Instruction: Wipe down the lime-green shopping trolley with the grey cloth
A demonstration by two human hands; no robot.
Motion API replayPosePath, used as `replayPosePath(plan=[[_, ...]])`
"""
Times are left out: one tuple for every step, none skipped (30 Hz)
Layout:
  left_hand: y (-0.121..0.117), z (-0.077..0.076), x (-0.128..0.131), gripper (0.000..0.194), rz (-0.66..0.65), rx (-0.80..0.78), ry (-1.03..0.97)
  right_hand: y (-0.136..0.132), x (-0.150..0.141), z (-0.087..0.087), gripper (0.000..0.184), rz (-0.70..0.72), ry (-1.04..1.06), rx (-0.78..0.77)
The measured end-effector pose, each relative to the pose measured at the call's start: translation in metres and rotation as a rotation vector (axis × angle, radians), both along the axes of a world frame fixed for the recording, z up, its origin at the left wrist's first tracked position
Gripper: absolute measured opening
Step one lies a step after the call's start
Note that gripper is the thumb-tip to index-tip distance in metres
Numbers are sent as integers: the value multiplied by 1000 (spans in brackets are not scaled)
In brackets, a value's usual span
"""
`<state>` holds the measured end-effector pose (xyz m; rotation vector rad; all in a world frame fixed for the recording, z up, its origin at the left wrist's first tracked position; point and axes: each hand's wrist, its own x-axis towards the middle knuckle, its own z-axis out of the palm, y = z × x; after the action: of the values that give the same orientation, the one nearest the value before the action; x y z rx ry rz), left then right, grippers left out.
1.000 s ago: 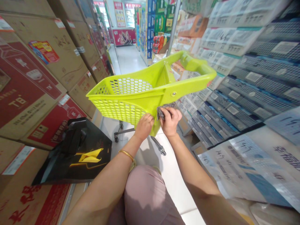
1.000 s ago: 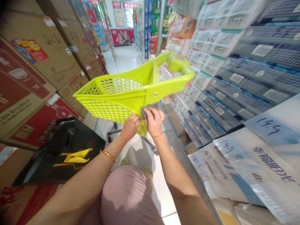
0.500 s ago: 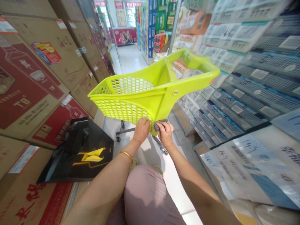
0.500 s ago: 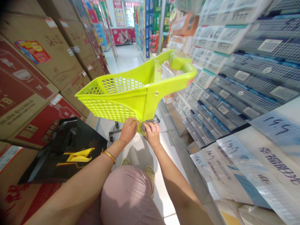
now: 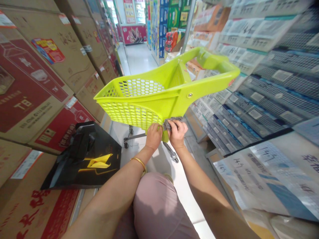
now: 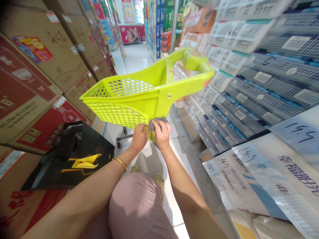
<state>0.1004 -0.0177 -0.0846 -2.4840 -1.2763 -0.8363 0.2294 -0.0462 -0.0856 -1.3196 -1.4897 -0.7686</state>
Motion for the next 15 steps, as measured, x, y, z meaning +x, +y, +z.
replayPosePath(plan=[[0,0,1,24,3,5,0,0,-1,-10,24,6,-3,-32],[0,0,3,25,5,11,2,-1,-2,-20,23,8,-5,-69],[0,0,3,24,4,19,7,-2,-3,-31,23,8,-9,-106],[0,0,4,23,2,27,13,-3,-4,-41,23,8,-13,-137],[1,1,4,22,2,34,18,-4,-4,-51,23,8,-16,-166],[1,1,4,21,3,39,21,-6,-3,-60,23,12,-22,-191],[1,2,4,21,4,42,18,-7,-3,-67,24,19,-33,-214],[1,2,4,21,4,44,13,-9,-2,-72,24,28,-47,-235],[2,2,4,21,4,45,5,-10,-1,-75,25,37,-64,-251],[2,2,5,22,6,45,-4,-10,1,-77,25,43,-81,-264],[2,2,5,23,7,45,-10,-11,2,-77,24,47,-93,-269],[2,2,5,23,9,42,-13,-10,2,-74,24,47,-96,-265],[3,2,5,23,10,36,-13,-10,3,-70,23,47,-92,-253],[3,2,6,23,12,26,-11,-8,3,-64,23,46,-85,-231],[3,2,6,23,15,11,-11,-7,3,-57,23,45,-75,-201]])
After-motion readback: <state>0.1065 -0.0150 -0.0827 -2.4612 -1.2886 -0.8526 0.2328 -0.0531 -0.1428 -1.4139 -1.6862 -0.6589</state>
